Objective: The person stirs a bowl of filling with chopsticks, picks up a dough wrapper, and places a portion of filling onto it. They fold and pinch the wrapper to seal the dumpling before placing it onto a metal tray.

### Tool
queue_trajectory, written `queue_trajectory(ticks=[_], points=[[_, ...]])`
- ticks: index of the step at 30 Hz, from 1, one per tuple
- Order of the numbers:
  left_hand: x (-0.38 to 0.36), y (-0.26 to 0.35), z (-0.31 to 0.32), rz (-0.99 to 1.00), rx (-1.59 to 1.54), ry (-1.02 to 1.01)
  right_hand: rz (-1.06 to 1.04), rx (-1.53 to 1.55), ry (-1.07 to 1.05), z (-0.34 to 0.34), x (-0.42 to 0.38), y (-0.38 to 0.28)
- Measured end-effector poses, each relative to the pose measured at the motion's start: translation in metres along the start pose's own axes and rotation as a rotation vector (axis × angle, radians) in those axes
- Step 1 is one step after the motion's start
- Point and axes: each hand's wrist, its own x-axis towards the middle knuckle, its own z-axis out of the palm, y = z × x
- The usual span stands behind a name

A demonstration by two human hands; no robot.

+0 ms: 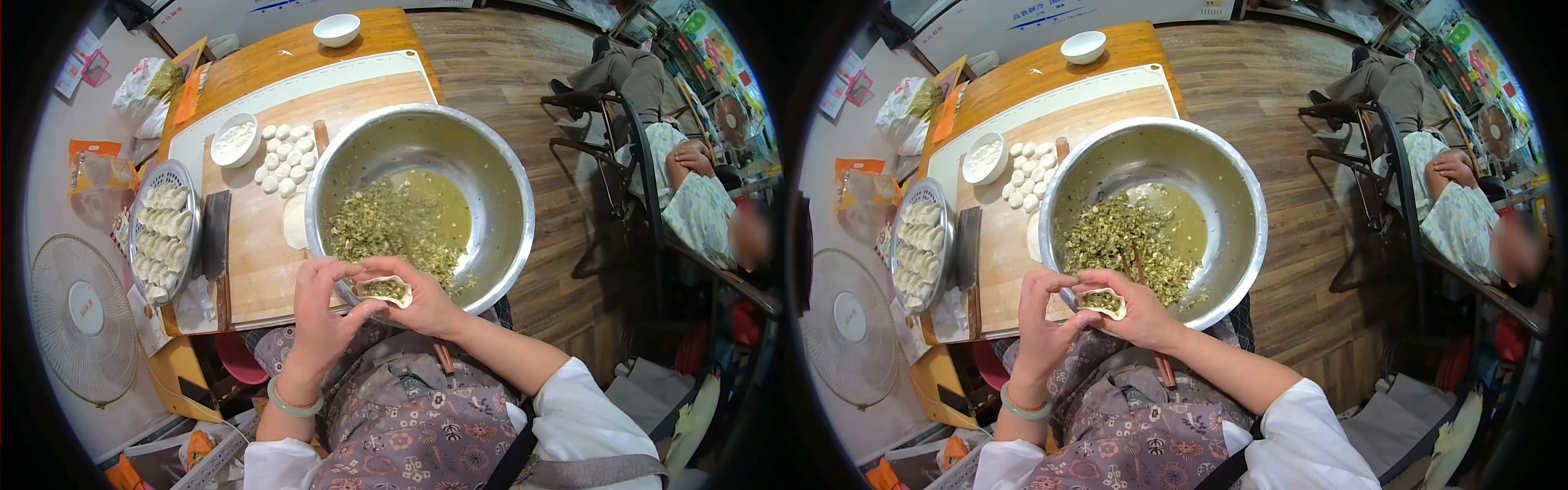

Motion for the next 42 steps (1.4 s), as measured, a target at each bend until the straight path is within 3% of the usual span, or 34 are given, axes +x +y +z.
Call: queue_trajectory(ticks=[3,5,7,9,10,18,21,24,26,27,29,33,34,36,38,39,41,42], points=[[0.001,-0.003,-0.005,-0.054,-0.024,-0.086,-0.051,-0.175,0.026,0.002,0.001,-0.006],[-0.001,-0.008,-0.006,-0.031,-0.091,-0.250,-0.004,-0.118,-0.009,0.001,0.001,-0.011],[-0.004,-0.015,-0.001,-0.041,-0.120,-0.167,0.042,-0.062,-0.040,0.003,0.001,-0.010],[-0.004,-0.015,0.001,-0.053,-0.150,-0.086,0.069,0.260,0.087,0.010,0.001,-0.001],[-0.002,-0.011,0.001,-0.109,-0.153,-0.074,0.069,0.259,0.087,0.009,0.000,0.002],[-0.004,-0.014,0.003,-0.106,-0.109,-0.116,0.045,-0.212,0.105,0.008,-0.004,-0.008],[-0.005,-0.018,0.003,0.045,0.018,-0.143,0.013,-0.293,0.089,0.008,-0.004,-0.009],[-0.002,-0.015,0.001,-0.017,-0.001,-0.205,-0.003,-0.343,0.012,0.003,-0.002,-0.004],[-0.001,-0.011,0.000,-0.467,-0.351,-0.233,0.046,-0.372,0.008,0.004,-0.003,-0.013],[-0.001,-0.014,-0.001,-0.468,-0.351,-0.234,0.093,-0.401,0.004,0.004,-0.003,-0.017],[0.000,-0.021,-0.002,-0.164,-0.196,-0.366,0.083,-0.376,0.003,0.004,-0.003,-0.019],[-0.004,-0.023,-0.003,-0.002,-0.013,-0.404,-0.036,-0.466,0.086,0.005,0.000,-0.012],[-0.001,-0.016,-0.005,0.037,0.066,-0.302,-0.039,-0.468,0.082,0.004,0.002,-0.011],[-0.001,-0.014,-0.005,0.074,0.143,-0.197,0.179,0.075,0.118,0.001,0.004,-0.010],[-0.010,-0.020,-0.001,-0.209,-0.234,-0.206,0.200,0.220,0.119,0.002,0.003,-0.013],[-0.015,-0.025,0.006,-0.207,-0.233,-0.198,0.221,0.368,0.121,0.003,0.003,-0.015],[-0.025,-0.028,0.027,-0.389,-0.709,-0.154,0.185,0.363,0.110,0.007,0.002,-0.018],[-0.024,-0.020,0.030,-0.409,-0.800,-0.144,0.152,0.360,0.106,0.008,0.001,-0.018]])
